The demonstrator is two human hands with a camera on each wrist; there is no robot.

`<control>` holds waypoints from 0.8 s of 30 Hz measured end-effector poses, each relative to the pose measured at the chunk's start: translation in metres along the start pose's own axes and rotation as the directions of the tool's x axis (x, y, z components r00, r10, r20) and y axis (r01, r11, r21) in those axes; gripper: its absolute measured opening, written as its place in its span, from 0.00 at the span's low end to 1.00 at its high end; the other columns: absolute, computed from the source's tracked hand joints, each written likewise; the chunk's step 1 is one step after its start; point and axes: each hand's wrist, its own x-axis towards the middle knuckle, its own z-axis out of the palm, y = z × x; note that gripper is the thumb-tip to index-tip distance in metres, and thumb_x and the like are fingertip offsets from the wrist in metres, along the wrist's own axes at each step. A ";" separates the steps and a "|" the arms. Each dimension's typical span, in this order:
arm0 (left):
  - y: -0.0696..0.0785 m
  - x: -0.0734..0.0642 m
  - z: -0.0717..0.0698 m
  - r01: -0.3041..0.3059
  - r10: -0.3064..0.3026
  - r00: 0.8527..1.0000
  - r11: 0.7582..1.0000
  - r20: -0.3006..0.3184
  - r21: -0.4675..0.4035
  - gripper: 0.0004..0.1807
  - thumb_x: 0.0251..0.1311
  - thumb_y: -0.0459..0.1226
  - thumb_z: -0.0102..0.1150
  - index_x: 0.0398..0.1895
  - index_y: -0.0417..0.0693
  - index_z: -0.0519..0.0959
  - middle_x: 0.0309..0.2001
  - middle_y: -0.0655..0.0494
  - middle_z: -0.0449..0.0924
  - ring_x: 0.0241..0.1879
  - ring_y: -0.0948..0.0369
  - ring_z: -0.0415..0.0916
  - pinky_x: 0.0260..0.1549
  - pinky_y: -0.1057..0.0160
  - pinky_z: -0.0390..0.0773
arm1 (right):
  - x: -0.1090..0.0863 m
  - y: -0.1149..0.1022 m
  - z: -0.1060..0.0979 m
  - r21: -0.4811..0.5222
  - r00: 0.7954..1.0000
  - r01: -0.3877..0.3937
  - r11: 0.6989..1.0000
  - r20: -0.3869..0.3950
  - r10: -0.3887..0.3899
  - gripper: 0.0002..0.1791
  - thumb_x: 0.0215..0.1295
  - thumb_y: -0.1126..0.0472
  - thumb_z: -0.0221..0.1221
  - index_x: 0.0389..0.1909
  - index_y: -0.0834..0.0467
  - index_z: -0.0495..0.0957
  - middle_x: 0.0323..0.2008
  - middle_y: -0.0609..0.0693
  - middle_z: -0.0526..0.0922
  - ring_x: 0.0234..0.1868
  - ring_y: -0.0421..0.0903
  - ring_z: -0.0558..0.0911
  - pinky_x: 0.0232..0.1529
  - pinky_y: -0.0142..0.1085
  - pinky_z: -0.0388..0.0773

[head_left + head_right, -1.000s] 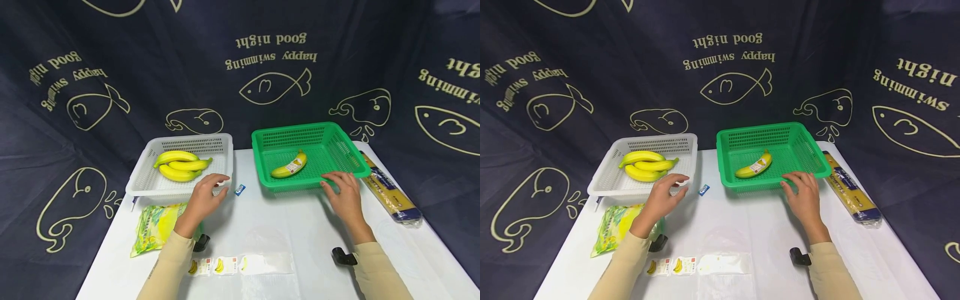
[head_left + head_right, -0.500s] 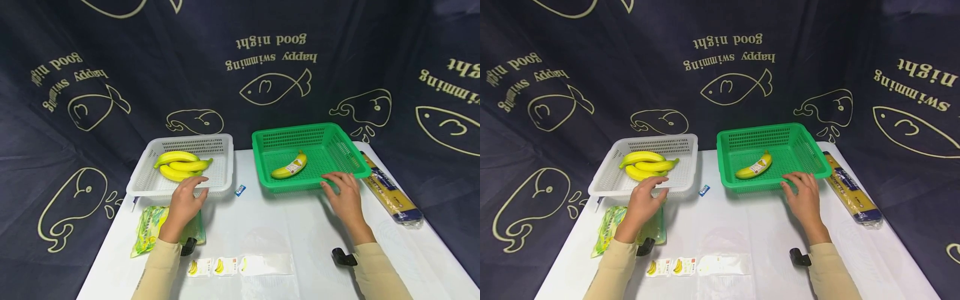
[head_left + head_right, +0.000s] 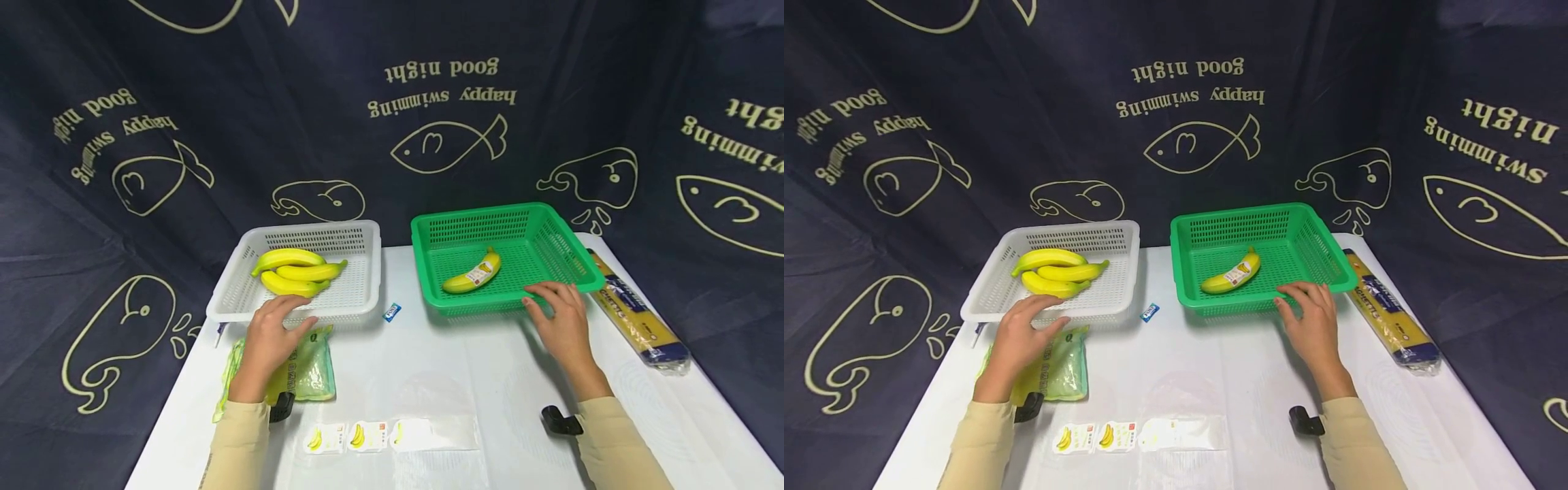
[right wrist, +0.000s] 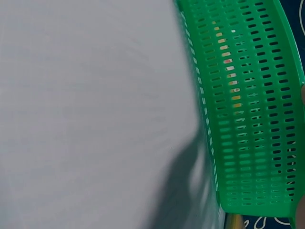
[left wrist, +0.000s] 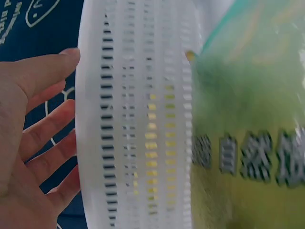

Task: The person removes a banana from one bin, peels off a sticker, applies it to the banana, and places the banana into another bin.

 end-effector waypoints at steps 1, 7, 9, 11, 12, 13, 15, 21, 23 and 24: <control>-0.002 -0.001 -0.001 -0.004 0.004 1.000 1.000 -0.003 0.001 0.21 0.46 0.42 0.76 0.45 0.51 0.84 0.48 0.53 0.81 0.49 0.49 0.75 0.51 0.48 0.68 | 0.000 0.000 0.000 0.000 1.000 0.000 1.000 -0.001 0.000 0.15 0.52 0.68 0.70 0.43 0.59 0.84 0.46 0.56 0.78 0.53 0.59 0.72 0.69 0.50 0.45; -0.015 -0.006 -0.004 -0.004 0.004 1.000 1.000 -0.024 0.006 0.21 0.44 0.42 0.77 0.44 0.51 0.85 0.47 0.54 0.82 0.47 0.49 0.75 0.48 0.47 0.65 | 0.001 0.000 0.000 0.011 1.000 -0.005 1.000 -0.005 0.005 0.15 0.52 0.68 0.70 0.43 0.59 0.84 0.45 0.56 0.79 0.53 0.60 0.72 0.69 0.50 0.45; -0.019 -0.008 -0.004 0.008 -0.008 0.999 1.000 -0.031 0.013 0.20 0.44 0.42 0.77 0.42 0.51 0.85 0.47 0.54 0.82 0.46 0.50 0.75 0.47 0.47 0.64 | 0.001 -0.001 0.001 0.010 1.000 -0.006 1.000 -0.001 0.006 0.15 0.53 0.68 0.70 0.43 0.59 0.84 0.45 0.56 0.79 0.53 0.59 0.72 0.69 0.50 0.45; -0.022 -0.009 -0.005 0.018 -0.017 0.999 0.999 -0.033 0.026 0.19 0.44 0.42 0.77 0.41 0.51 0.85 0.46 0.54 0.82 0.45 0.51 0.75 0.47 0.46 0.64 | 0.001 -0.001 0.000 0.010 1.000 -0.005 1.000 -0.001 0.005 0.15 0.53 0.68 0.70 0.43 0.59 0.84 0.45 0.56 0.79 0.53 0.59 0.72 0.69 0.50 0.45; -0.023 -0.009 -0.005 0.022 -0.021 0.999 0.999 -0.033 0.030 0.18 0.44 0.42 0.77 0.40 0.51 0.85 0.45 0.54 0.82 0.45 0.51 0.75 0.47 0.46 0.64 | 0.001 0.000 0.000 0.010 1.000 -0.004 1.000 -0.002 0.004 0.15 0.53 0.68 0.70 0.43 0.59 0.84 0.45 0.56 0.79 0.53 0.59 0.72 0.69 0.50 0.45; -0.023 -0.010 -0.005 0.028 -0.027 0.999 0.999 -0.029 0.033 0.18 0.44 0.42 0.77 0.40 0.51 0.86 0.45 0.54 0.82 0.45 0.50 0.75 0.47 0.46 0.64 | 0.001 0.000 0.000 0.012 1.000 -0.003 1.000 -0.003 0.003 0.15 0.52 0.68 0.70 0.43 0.59 0.84 0.45 0.56 0.79 0.52 0.59 0.72 0.69 0.50 0.45; -0.024 -0.011 -0.005 0.034 -0.034 0.999 0.999 -0.015 0.042 0.17 0.45 0.42 0.76 0.41 0.51 0.86 0.44 0.53 0.82 0.45 0.50 0.75 0.48 0.45 0.63 | 0.001 0.000 0.001 0.015 1.000 -0.003 1.000 -0.002 0.003 0.15 0.53 0.68 0.70 0.43 0.59 0.84 0.45 0.56 0.79 0.52 0.58 0.73 0.69 0.50 0.45; -0.026 -0.012 -0.002 0.035 -0.037 0.999 0.998 0.028 0.048 0.17 0.48 0.40 0.74 0.43 0.52 0.86 0.44 0.53 0.83 0.48 0.49 0.74 0.53 0.45 0.58 | 0.000 -0.002 0.000 0.022 1.000 -0.010 1.000 0.010 0.010 0.14 0.53 0.68 0.70 0.43 0.59 0.84 0.45 0.56 0.79 0.52 0.58 0.73 0.69 0.49 0.44; -0.027 -0.012 -0.001 0.036 -0.037 0.999 0.998 0.025 0.043 0.16 0.48 0.39 0.74 0.43 0.53 0.86 0.43 0.54 0.82 0.48 0.50 0.75 0.54 0.45 0.57 | 0.000 -0.002 0.000 0.019 1.000 -0.010 1.000 0.008 0.010 0.14 0.53 0.68 0.70 0.43 0.59 0.84 0.45 0.56 0.79 0.52 0.58 0.73 0.69 0.49 0.44; -0.027 -0.012 0.000 0.037 -0.038 0.999 0.999 0.021 0.039 0.16 0.48 0.38 0.74 0.43 0.53 0.86 0.42 0.54 0.82 0.47 0.51 0.75 0.54 0.45 0.57 | 0.000 -0.002 0.000 0.016 1.000 -0.009 1.000 0.006 0.009 0.15 0.53 0.67 0.70 0.43 0.59 0.84 0.46 0.56 0.79 0.52 0.58 0.73 0.69 0.49 0.44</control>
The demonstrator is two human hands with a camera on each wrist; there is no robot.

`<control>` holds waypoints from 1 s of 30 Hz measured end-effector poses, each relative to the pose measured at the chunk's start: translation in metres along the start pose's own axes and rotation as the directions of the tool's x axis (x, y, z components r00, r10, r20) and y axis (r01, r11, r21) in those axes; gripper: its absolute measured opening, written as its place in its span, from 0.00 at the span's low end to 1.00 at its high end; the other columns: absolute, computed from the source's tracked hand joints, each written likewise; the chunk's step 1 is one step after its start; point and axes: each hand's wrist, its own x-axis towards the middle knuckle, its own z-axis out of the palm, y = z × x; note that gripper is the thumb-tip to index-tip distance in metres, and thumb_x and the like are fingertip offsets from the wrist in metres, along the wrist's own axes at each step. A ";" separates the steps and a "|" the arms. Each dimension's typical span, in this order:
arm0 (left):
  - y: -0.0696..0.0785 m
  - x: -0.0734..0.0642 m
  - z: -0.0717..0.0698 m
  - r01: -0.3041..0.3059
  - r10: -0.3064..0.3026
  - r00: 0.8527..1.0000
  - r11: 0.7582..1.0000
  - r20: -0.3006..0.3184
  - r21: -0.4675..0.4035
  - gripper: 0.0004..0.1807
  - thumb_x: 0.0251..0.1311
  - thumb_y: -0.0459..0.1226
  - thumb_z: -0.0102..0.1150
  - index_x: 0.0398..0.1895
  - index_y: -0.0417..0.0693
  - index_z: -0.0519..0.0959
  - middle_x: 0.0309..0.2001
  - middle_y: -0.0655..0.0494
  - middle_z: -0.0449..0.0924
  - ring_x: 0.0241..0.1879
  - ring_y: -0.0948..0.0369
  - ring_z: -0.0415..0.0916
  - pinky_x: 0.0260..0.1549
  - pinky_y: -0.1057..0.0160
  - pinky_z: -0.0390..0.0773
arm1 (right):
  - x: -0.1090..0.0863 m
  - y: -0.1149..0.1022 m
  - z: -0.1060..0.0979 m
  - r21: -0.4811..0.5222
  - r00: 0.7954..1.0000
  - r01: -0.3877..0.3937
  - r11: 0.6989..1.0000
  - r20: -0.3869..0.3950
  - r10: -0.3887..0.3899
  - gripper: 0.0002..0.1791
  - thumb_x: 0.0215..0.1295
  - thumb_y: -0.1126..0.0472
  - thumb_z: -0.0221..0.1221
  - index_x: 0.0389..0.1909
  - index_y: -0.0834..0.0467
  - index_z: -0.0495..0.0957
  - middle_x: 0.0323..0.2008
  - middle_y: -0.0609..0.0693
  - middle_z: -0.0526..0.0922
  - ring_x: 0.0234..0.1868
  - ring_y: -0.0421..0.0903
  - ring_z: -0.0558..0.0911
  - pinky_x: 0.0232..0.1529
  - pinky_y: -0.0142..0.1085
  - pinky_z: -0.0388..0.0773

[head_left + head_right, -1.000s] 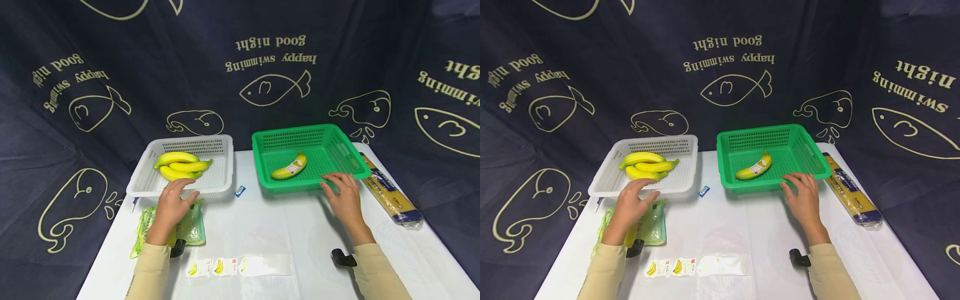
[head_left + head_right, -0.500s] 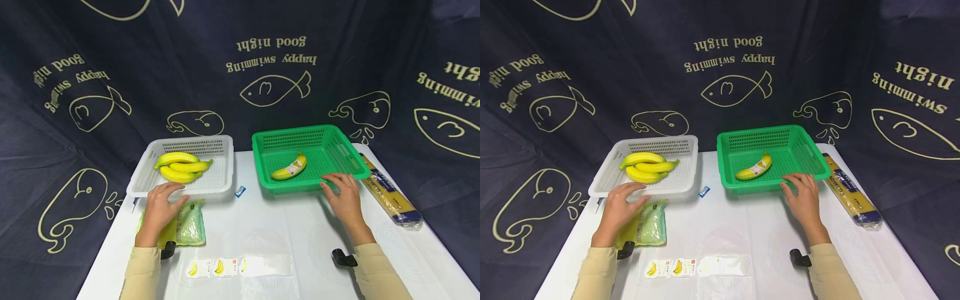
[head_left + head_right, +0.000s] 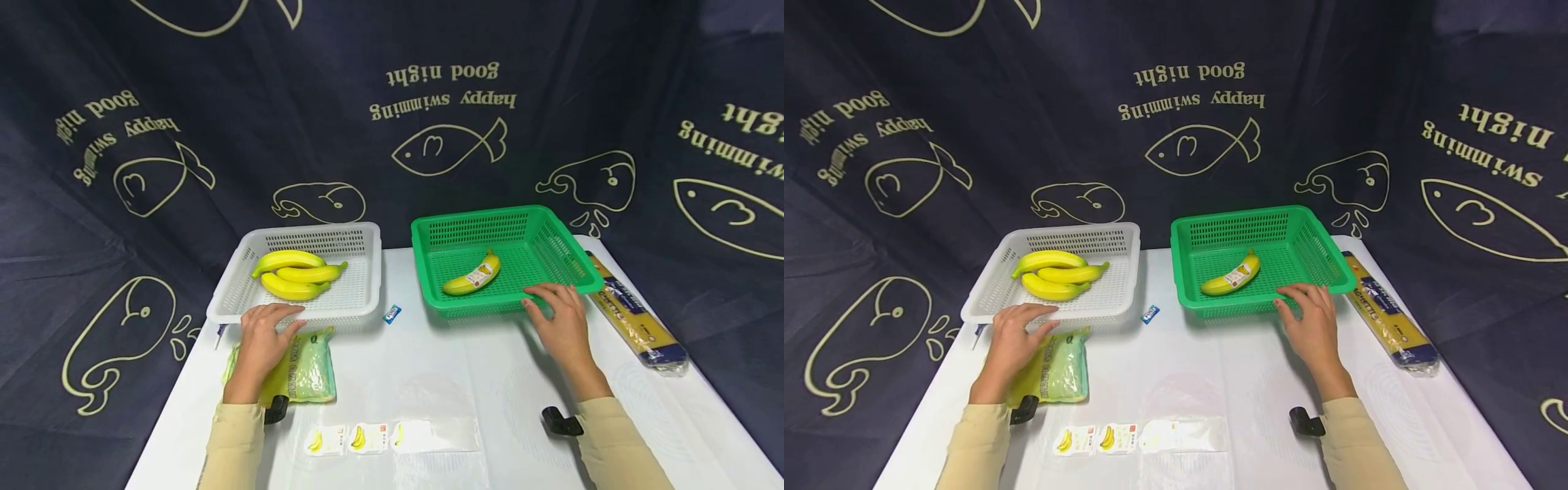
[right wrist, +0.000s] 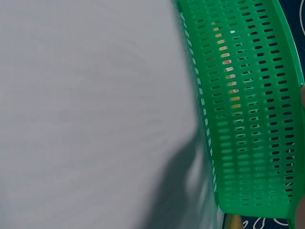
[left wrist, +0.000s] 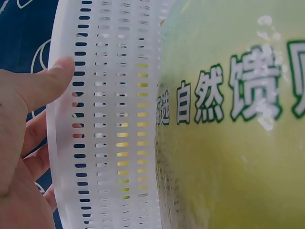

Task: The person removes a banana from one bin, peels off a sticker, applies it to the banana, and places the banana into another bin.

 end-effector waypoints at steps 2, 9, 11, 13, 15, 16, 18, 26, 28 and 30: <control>0.000 0.000 0.000 -0.001 0.001 1.000 1.000 -0.006 -0.004 0.16 0.47 0.38 0.75 0.42 0.53 0.86 0.42 0.54 0.82 0.47 0.51 0.75 0.53 0.46 0.57 | 0.000 -0.001 0.000 0.000 1.000 0.000 1.000 -0.005 0.000 0.15 0.53 0.68 0.70 0.43 0.59 0.84 0.45 0.56 0.79 0.52 0.58 0.73 0.69 0.49 0.44; 0.001 -0.002 0.000 -0.013 0.012 1.000 1.000 -0.014 -0.026 0.16 0.46 0.37 0.75 0.42 0.51 0.87 0.40 0.55 0.83 0.45 0.51 0.75 0.49 0.45 0.58 | -0.002 -0.005 0.002 -0.016 1.000 0.002 1.000 -0.025 -0.002 0.15 0.51 0.69 0.70 0.42 0.59 0.84 0.44 0.56 0.79 0.50 0.58 0.73 0.68 0.50 0.46; 0.001 -0.002 0.000 -0.011 0.011 1.000 1.000 -0.010 -0.026 0.16 0.46 0.37 0.75 0.42 0.51 0.87 0.40 0.55 0.83 0.45 0.51 0.75 0.48 0.46 0.58 | -0.002 -0.006 0.002 -0.022 1.000 0.004 1.000 -0.030 -0.005 0.15 0.51 0.69 0.70 0.42 0.60 0.84 0.44 0.56 0.79 0.50 0.58 0.73 0.68 0.51 0.47; 0.002 -0.002 0.000 -0.005 0.005 1.000 1.000 -0.002 -0.029 0.16 0.46 0.37 0.75 0.42 0.52 0.87 0.40 0.55 0.83 0.45 0.52 0.75 0.48 0.46 0.58 | -0.003 -0.008 0.001 -0.029 0.999 0.001 1.000 -0.035 -0.002 0.15 0.51 0.69 0.71 0.41 0.60 0.84 0.44 0.57 0.79 0.50 0.58 0.73 0.68 0.51 0.48; 0.003 -0.003 0.000 0.002 -0.002 1.000 0.999 0.004 -0.038 0.16 0.46 0.37 0.75 0.42 0.52 0.87 0.40 0.55 0.83 0.45 0.52 0.75 0.49 0.46 0.58 | -0.004 -0.009 0.000 -0.030 0.999 -0.004 1.000 -0.043 0.003 0.15 0.51 0.69 0.71 0.41 0.60 0.84 0.43 0.57 0.79 0.50 0.59 0.72 0.67 0.51 0.49; 0.004 -0.003 0.000 0.005 -0.005 1.000 0.999 0.006 -0.044 0.16 0.47 0.37 0.75 0.43 0.52 0.87 0.40 0.55 0.82 0.45 0.52 0.75 0.48 0.46 0.58 | -0.004 -0.009 -0.001 -0.031 0.999 -0.009 0.999 -0.043 0.007 0.15 0.50 0.69 0.71 0.41 0.60 0.84 0.44 0.57 0.79 0.50 0.58 0.72 0.67 0.50 0.49; 0.004 -0.004 0.000 0.012 -0.012 1.000 0.998 0.008 -0.058 0.16 0.47 0.37 0.75 0.43 0.52 0.87 0.40 0.56 0.82 0.45 0.52 0.75 0.48 0.47 0.58 | -0.006 -0.011 -0.001 -0.029 0.999 -0.017 0.999 -0.041 0.016 0.14 0.50 0.69 0.71 0.40 0.60 0.84 0.44 0.57 0.79 0.50 0.58 0.72 0.67 0.50 0.49; 0.003 -0.007 -0.003 -0.018 0.017 1.000 0.994 -0.006 -0.106 0.16 0.45 0.35 0.75 0.41 0.50 0.87 0.39 0.57 0.83 0.44 0.53 0.76 0.50 0.47 0.60 | -0.010 -0.016 -0.006 0.014 1.000 -0.020 1.000 -0.016 0.020 0.16 0.48 0.70 0.72 0.40 0.61 0.83 0.43 0.57 0.79 0.52 0.60 0.73 0.70 0.45 0.43; 0.003 -0.008 -0.003 -0.027 0.027 1.000 0.993 -0.004 -0.112 0.16 0.45 0.35 0.75 0.41 0.50 0.87 0.39 0.57 0.83 0.44 0.53 0.76 0.50 0.47 0.60 | -0.010 -0.016 -0.008 0.018 1.000 -0.006 1.000 -0.023 0.007 0.16 0.47 0.71 0.72 0.39 0.61 0.83 0.42 0.57 0.79 0.51 0.60 0.73 0.70 0.45 0.43; 0.003 -0.008 -0.004 -0.033 0.033 0.999 0.993 -0.001 -0.113 0.16 0.46 0.36 0.75 0.41 0.50 0.87 0.39 0.56 0.83 0.44 0.53 0.76 0.51 0.46 0.60 | -0.011 -0.016 -0.009 0.026 0.999 0.008 1.000 -0.032 -0.008 0.16 0.46 0.72 0.72 0.38 0.62 0.84 0.41 0.57 0.80 0.50 0.61 0.73 0.70 0.46 0.43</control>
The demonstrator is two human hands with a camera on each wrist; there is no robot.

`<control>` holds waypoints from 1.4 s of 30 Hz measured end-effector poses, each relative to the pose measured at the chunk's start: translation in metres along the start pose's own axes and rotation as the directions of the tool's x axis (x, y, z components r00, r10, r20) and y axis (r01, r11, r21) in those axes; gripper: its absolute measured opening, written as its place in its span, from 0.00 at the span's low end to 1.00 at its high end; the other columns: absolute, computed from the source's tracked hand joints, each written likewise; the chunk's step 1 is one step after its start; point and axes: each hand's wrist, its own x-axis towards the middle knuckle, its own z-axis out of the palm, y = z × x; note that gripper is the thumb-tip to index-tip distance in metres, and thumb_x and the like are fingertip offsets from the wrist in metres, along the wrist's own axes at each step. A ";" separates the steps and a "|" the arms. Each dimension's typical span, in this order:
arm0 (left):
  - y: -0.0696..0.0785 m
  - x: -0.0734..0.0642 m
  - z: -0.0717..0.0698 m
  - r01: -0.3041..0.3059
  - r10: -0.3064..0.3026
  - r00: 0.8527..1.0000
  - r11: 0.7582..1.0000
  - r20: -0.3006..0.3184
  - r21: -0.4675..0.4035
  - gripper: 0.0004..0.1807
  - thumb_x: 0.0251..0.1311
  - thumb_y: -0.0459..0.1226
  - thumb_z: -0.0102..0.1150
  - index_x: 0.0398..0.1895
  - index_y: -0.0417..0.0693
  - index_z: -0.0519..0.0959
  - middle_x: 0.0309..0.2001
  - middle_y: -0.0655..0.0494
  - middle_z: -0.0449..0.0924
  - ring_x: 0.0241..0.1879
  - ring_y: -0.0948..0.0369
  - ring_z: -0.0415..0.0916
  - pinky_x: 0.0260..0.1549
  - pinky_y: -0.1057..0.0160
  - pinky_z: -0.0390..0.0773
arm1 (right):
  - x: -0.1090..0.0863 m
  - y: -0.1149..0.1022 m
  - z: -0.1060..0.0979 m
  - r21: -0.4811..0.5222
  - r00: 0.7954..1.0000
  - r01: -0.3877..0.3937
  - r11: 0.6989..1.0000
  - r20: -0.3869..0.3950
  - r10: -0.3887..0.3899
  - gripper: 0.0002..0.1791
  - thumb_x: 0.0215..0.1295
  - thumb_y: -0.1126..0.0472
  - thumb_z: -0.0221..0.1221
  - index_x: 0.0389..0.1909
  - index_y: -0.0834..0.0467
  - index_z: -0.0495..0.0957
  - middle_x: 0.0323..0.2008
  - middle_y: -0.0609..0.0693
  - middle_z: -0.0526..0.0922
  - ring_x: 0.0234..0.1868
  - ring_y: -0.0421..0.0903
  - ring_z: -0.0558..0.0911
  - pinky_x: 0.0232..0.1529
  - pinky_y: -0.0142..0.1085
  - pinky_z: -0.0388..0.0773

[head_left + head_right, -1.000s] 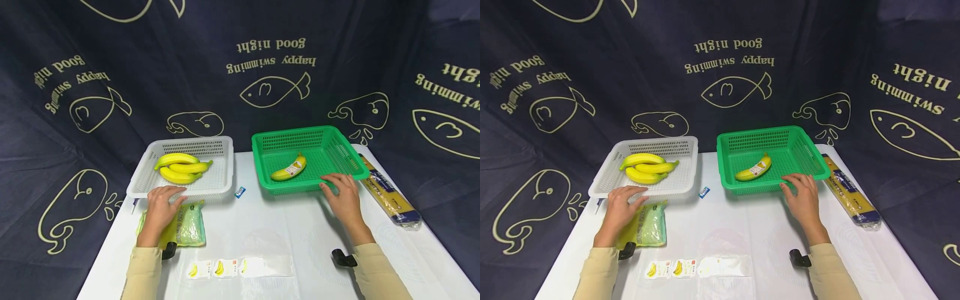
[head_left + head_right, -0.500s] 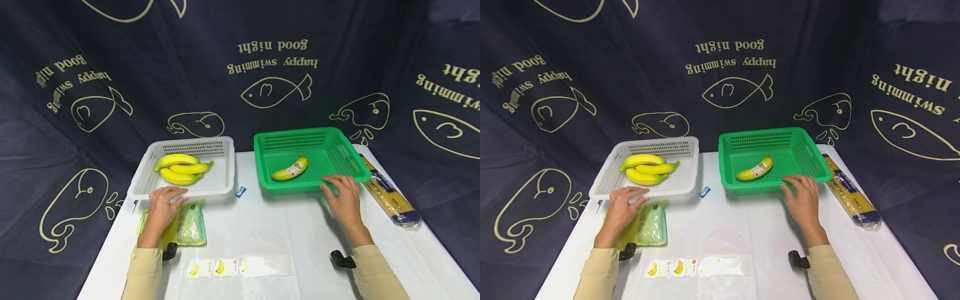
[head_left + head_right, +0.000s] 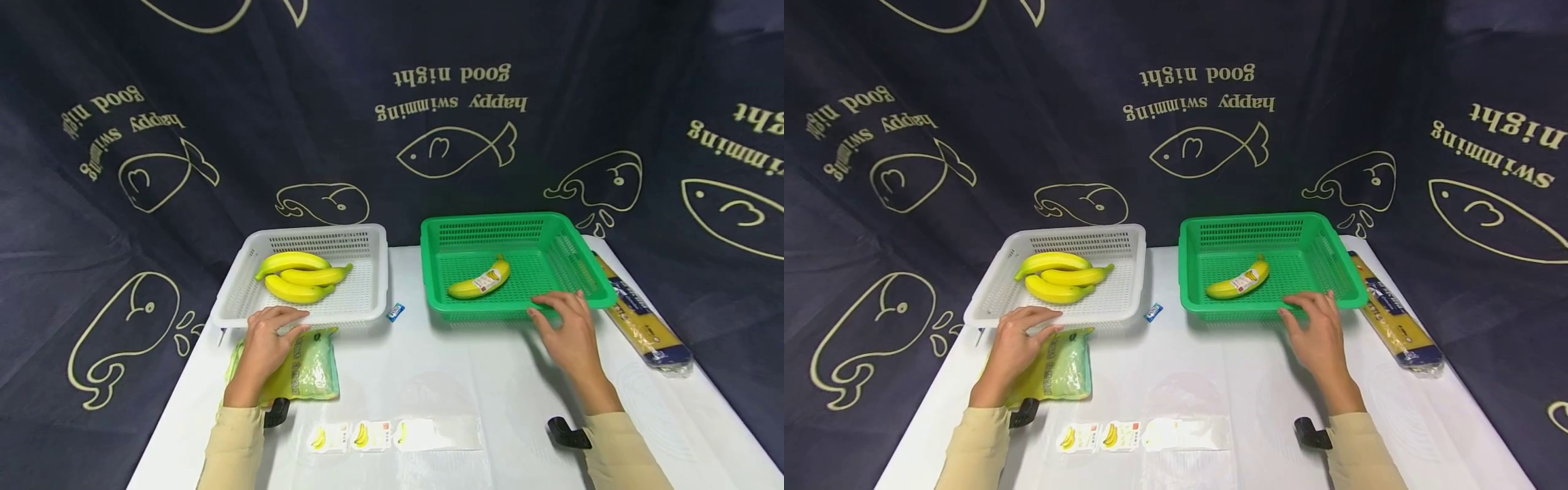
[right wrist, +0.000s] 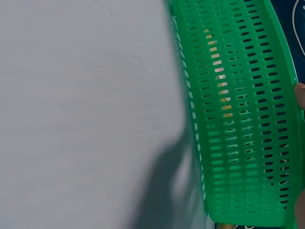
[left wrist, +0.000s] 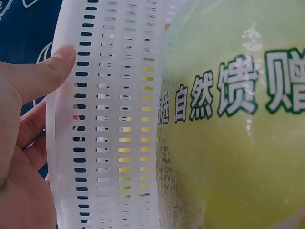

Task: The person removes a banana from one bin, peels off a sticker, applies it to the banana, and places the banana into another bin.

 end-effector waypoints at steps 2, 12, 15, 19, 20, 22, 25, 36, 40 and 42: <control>0.001 0.000 0.000 -0.002 0.002 1.000 1.000 0.000 0.001 0.16 0.46 0.36 0.75 0.41 0.50 0.87 0.40 0.56 0.83 0.44 0.53 0.76 0.51 0.46 0.60 | 0.000 0.001 -0.001 0.008 1.000 0.011 1.000 -0.005 -0.011 0.16 0.46 0.72 0.72 0.38 0.63 0.84 0.40 0.57 0.79 0.50 0.61 0.73 0.70 0.46 0.43; 0.004 0.000 0.002 0.015 -0.015 1.000 1.000 0.000 -0.001 0.16 0.46 0.36 0.76 0.41 0.50 0.87 0.40 0.57 0.83 0.44 0.53 0.76 0.52 0.47 0.58 | 0.000 0.006 0.000 0.006 1.000 -0.004 1.000 0.023 0.004 0.15 0.47 0.71 0.72 0.38 0.62 0.84 0.41 0.56 0.79 0.52 0.61 0.72 0.70 0.45 0.44; 0.003 -0.001 0.004 0.042 -0.042 0.999 0.999 -0.001 0.000 0.15 0.47 0.39 0.75 0.40 0.52 0.86 0.41 0.58 0.82 0.45 0.53 0.75 0.53 0.48 0.57 | 0.000 0.006 -0.001 0.003 0.999 -0.013 1.000 0.035 0.013 0.15 0.47 0.70 0.72 0.39 0.61 0.83 0.42 0.56 0.79 0.52 0.60 0.72 0.70 0.45 0.44; 0.003 -0.003 0.006 0.076 -0.076 0.997 0.997 -0.004 -0.019 0.14 0.48 0.42 0.75 0.40 0.53 0.86 0.42 0.59 0.81 0.47 0.54 0.74 0.53 0.49 0.55 | 0.002 0.005 -0.002 0.002 0.998 -0.022 1.000 0.055 0.022 0.14 0.49 0.68 0.71 0.40 0.61 0.84 0.43 0.55 0.80 0.51 0.59 0.74 0.70 0.45 0.45; 0.003 -0.003 0.006 0.084 -0.084 0.996 0.996 -0.003 -0.024 0.14 0.49 0.42 0.74 0.41 0.54 0.86 0.42 0.59 0.81 0.47 0.54 0.74 0.52 0.49 0.54 | 0.002 0.004 -0.003 0.006 0.998 -0.024 1.000 0.058 0.024 0.14 0.50 0.68 0.71 0.40 0.60 0.84 0.43 0.55 0.80 0.50 0.58 0.74 0.69 0.45 0.45; 0.003 -0.004 0.007 0.080 -0.080 0.997 0.996 -0.009 -0.038 0.14 0.49 0.42 0.74 0.41 0.54 0.86 0.42 0.59 0.81 0.47 0.55 0.74 0.51 0.49 0.54 | 0.002 0.002 -0.003 0.009 0.997 -0.032 0.999 0.066 0.031 0.13 0.51 0.67 0.70 0.40 0.60 0.84 0.43 0.55 0.81 0.51 0.59 0.74 0.69 0.46 0.45; 0.002 -0.004 0.008 0.064 -0.065 0.998 0.997 -0.024 -0.047 0.14 0.48 0.42 0.74 0.40 0.54 0.86 0.42 0.60 0.81 0.47 0.55 0.73 0.49 0.49 0.54 | 0.003 0.000 -0.003 0.008 0.997 -0.042 0.999 0.072 0.041 0.13 0.51 0.67 0.69 0.40 0.60 0.84 0.43 0.55 0.81 0.51 0.58 0.74 0.69 0.48 0.46; -0.001 -0.005 0.010 0.079 -0.081 0.996 0.995 -0.025 -0.061 0.13 0.50 0.42 0.73 0.40 0.54 0.86 0.42 0.60 0.81 0.47 0.56 0.74 0.50 0.48 0.53 | 0.016 -0.015 0.007 0.043 0.992 0.007 0.999 0.124 -0.012 0.12 0.54 0.64 0.68 0.40 0.58 0.84 0.42 0.53 0.81 0.50 0.56 0.74 0.64 0.55 0.51; -0.001 -0.005 0.010 0.091 -0.093 0.995 0.993 -0.020 -0.072 0.13 0.50 0.42 0.73 0.40 0.55 0.86 0.42 0.61 0.81 0.46 0.56 0.74 0.50 0.48 0.53 | 0.027 -0.027 0.014 0.049 0.988 0.029 0.998 0.148 -0.036 0.11 0.56 0.62 0.67 0.41 0.57 0.84 0.42 0.51 0.81 0.50 0.54 0.74 0.61 0.55 0.53; -0.001 -0.005 0.010 0.099 -0.100 0.995 0.992 -0.016 -0.075 0.13 0.50 0.43 0.73 0.40 0.55 0.86 0.42 0.62 0.81 0.46 0.57 0.74 0.50 0.49 0.53 | 0.033 -0.034 0.019 0.047 0.986 0.027 0.999 0.164 -0.034 0.11 0.57 0.61 0.67 0.42 0.56 0.84 0.42 0.49 0.81 0.50 0.53 0.74 0.59 0.54 0.55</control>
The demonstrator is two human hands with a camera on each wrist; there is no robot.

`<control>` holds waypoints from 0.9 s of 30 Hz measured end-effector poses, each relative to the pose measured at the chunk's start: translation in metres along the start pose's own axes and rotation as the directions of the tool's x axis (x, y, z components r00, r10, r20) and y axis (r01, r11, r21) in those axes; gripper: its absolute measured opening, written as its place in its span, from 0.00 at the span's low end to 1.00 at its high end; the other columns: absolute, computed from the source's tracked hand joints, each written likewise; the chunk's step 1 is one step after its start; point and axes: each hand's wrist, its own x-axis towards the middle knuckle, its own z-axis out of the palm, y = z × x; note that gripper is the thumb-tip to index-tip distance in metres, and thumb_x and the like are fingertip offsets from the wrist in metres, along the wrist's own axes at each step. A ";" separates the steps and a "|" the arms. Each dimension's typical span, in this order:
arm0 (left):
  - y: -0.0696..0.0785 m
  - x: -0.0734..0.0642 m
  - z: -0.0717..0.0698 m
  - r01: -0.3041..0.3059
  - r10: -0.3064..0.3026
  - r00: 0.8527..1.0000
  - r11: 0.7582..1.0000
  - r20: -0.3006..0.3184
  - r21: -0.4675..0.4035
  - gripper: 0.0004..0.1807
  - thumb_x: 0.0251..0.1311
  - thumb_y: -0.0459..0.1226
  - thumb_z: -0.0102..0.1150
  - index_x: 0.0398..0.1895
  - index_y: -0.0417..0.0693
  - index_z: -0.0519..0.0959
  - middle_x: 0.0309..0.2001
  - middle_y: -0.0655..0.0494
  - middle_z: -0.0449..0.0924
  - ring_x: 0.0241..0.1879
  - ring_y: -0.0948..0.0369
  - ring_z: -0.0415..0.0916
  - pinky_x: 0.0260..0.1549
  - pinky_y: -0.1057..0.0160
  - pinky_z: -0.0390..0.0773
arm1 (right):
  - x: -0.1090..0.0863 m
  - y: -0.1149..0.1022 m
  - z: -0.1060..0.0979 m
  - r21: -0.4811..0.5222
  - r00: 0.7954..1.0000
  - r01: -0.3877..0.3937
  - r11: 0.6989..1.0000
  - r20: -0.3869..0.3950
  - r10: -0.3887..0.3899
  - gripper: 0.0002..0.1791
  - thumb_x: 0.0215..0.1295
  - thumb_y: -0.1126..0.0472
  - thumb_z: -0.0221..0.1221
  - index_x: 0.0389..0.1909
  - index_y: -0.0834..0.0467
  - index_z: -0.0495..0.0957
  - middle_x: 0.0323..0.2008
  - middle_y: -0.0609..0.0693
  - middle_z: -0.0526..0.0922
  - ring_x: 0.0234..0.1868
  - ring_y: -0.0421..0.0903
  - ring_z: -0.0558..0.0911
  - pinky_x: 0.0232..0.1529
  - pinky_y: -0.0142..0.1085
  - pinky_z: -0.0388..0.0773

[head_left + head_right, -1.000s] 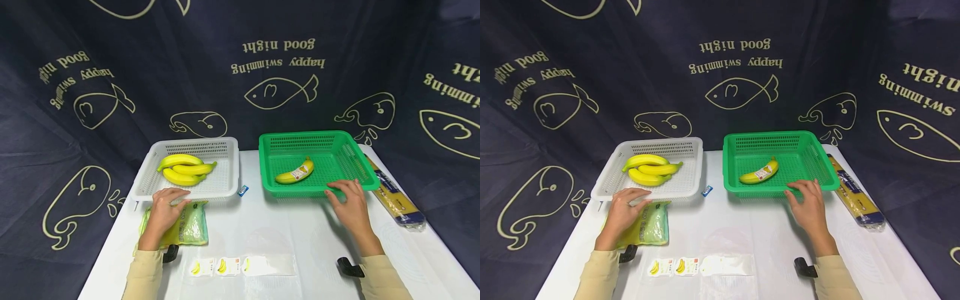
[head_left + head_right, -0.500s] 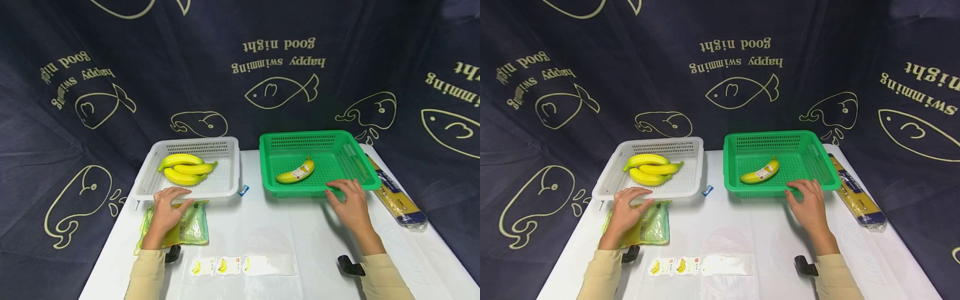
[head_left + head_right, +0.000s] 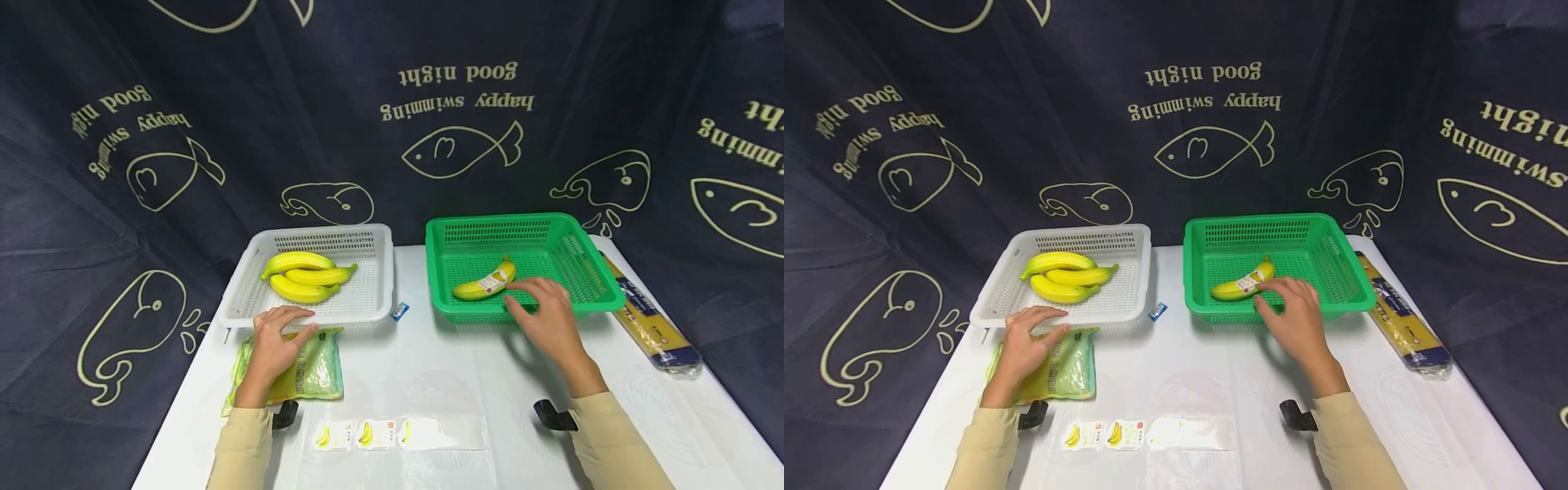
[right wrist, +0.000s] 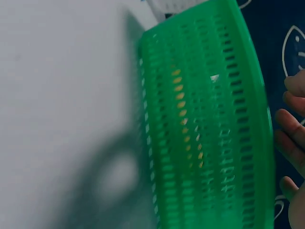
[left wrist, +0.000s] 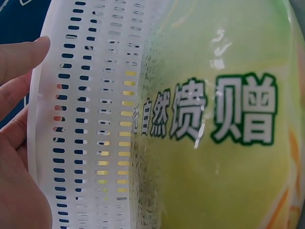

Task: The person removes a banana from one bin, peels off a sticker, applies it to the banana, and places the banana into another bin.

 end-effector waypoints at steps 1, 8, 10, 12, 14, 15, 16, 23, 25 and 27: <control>0.000 0.000 0.000 0.003 -0.003 1.000 1.000 0.000 -0.001 0.13 0.51 0.43 0.73 0.40 0.54 0.86 0.42 0.62 0.81 0.46 0.57 0.74 0.50 0.48 0.53 | 0.004 -0.003 0.002 0.001 1.000 -0.002 1.000 0.011 0.002 0.11 0.58 0.61 0.67 0.42 0.56 0.83 0.42 0.48 0.81 0.50 0.52 0.74 0.59 0.54 0.56; 0.000 -0.001 -0.003 0.010 -0.010 1.000 1.000 0.011 0.003 0.13 0.52 0.44 0.72 0.41 0.53 0.86 0.43 0.62 0.81 0.47 0.58 0.73 0.50 0.49 0.52 | 0.025 -0.024 0.021 0.038 0.987 -0.024 0.999 0.157 0.018 0.12 0.65 0.52 0.62 0.46 0.50 0.82 0.45 0.43 0.79 0.54 0.49 0.74 0.54 0.51 0.67; 0.001 -0.001 -0.004 0.005 -0.005 1.000 1.000 0.017 0.000 0.13 0.52 0.44 0.72 0.41 0.54 0.86 0.43 0.62 0.81 0.47 0.57 0.73 0.50 0.49 0.52 | 0.029 -0.027 0.026 0.032 0.978 -0.037 0.999 0.207 0.030 0.12 0.66 0.50 0.60 0.47 0.48 0.82 0.45 0.43 0.79 0.53 0.49 0.75 0.52 0.50 0.69; 0.001 0.000 -0.004 0.002 -0.002 1.000 1.000 0.026 -0.001 0.13 0.53 0.45 0.71 0.42 0.55 0.85 0.43 0.62 0.81 0.47 0.57 0.73 0.50 0.49 0.53 | 0.033 -0.028 0.031 0.030 0.962 -0.045 0.999 0.270 0.035 0.13 0.66 0.49 0.60 0.48 0.48 0.81 0.46 0.44 0.79 0.50 0.49 0.76 0.49 0.50 0.71; 0.001 0.000 -0.003 0.004 -0.004 0.999 1.000 0.036 -0.005 0.13 0.53 0.45 0.71 0.42 0.56 0.85 0.43 0.62 0.80 0.48 0.57 0.73 0.50 0.49 0.53 | 0.034 -0.029 0.034 0.028 0.940 -0.049 0.998 0.339 0.037 0.14 0.66 0.48 0.60 0.49 0.48 0.80 0.46 0.45 0.79 0.46 0.47 0.77 0.44 0.48 0.73; 0.001 0.000 -0.002 0.003 -0.003 0.999 1.000 0.036 -0.005 0.13 0.53 0.45 0.71 0.42 0.56 0.85 0.43 0.62 0.81 0.47 0.57 0.73 0.50 0.49 0.53 | 0.034 -0.029 0.036 0.027 0.926 -0.047 0.999 0.377 0.033 0.15 0.65 0.47 0.61 0.49 0.47 0.81 0.46 0.45 0.79 0.44 0.46 0.78 0.41 0.46 0.74; 0.001 0.000 -0.002 0.003 -0.003 0.999 1.000 0.035 -0.005 0.13 0.53 0.45 0.71 0.42 0.56 0.85 0.43 0.63 0.81 0.47 0.57 0.73 0.50 0.49 0.53 | 0.033 -0.029 0.037 0.028 0.911 -0.039 0.999 0.412 0.024 0.16 0.64 0.45 0.61 0.49 0.46 0.81 0.46 0.44 0.80 0.42 0.44 0.78 0.40 0.44 0.74; 0.000 0.002 -0.003 -0.022 0.022 0.999 1.000 0.028 -0.012 0.14 0.52 0.43 0.72 0.43 0.53 0.86 0.43 0.60 0.81 0.47 0.56 0.74 0.51 0.48 0.53 | 0.029 -0.031 0.041 0.003 0.875 0.027 1.000 0.483 -0.025 0.18 0.55 0.38 0.65 0.42 0.41 0.85 0.45 0.40 0.81 0.43 0.42 0.79 0.42 0.44 0.75; 0.000 0.002 -0.003 -0.014 0.015 1.000 1.000 0.026 -0.014 0.14 0.52 0.43 0.72 0.42 0.53 0.86 0.43 0.61 0.81 0.47 0.56 0.74 0.51 0.48 0.53 | 0.028 -0.032 0.042 -0.014 0.872 0.035 0.999 0.489 -0.024 0.18 0.54 0.37 0.65 0.41 0.41 0.85 0.45 0.40 0.81 0.45 0.44 0.79 0.43 0.46 0.75; -0.001 0.001 -0.003 -0.011 0.011 1.000 1.000 0.026 -0.016 0.14 0.51 0.43 0.72 0.42 0.53 0.86 0.42 0.61 0.81 0.47 0.56 0.74 0.50 0.49 0.53 | 0.027 -0.032 0.042 -0.025 0.870 0.038 0.999 0.493 -0.021 0.17 0.55 0.37 0.65 0.41 0.41 0.85 0.45 0.41 0.81 0.46 0.44 0.79 0.43 0.47 0.75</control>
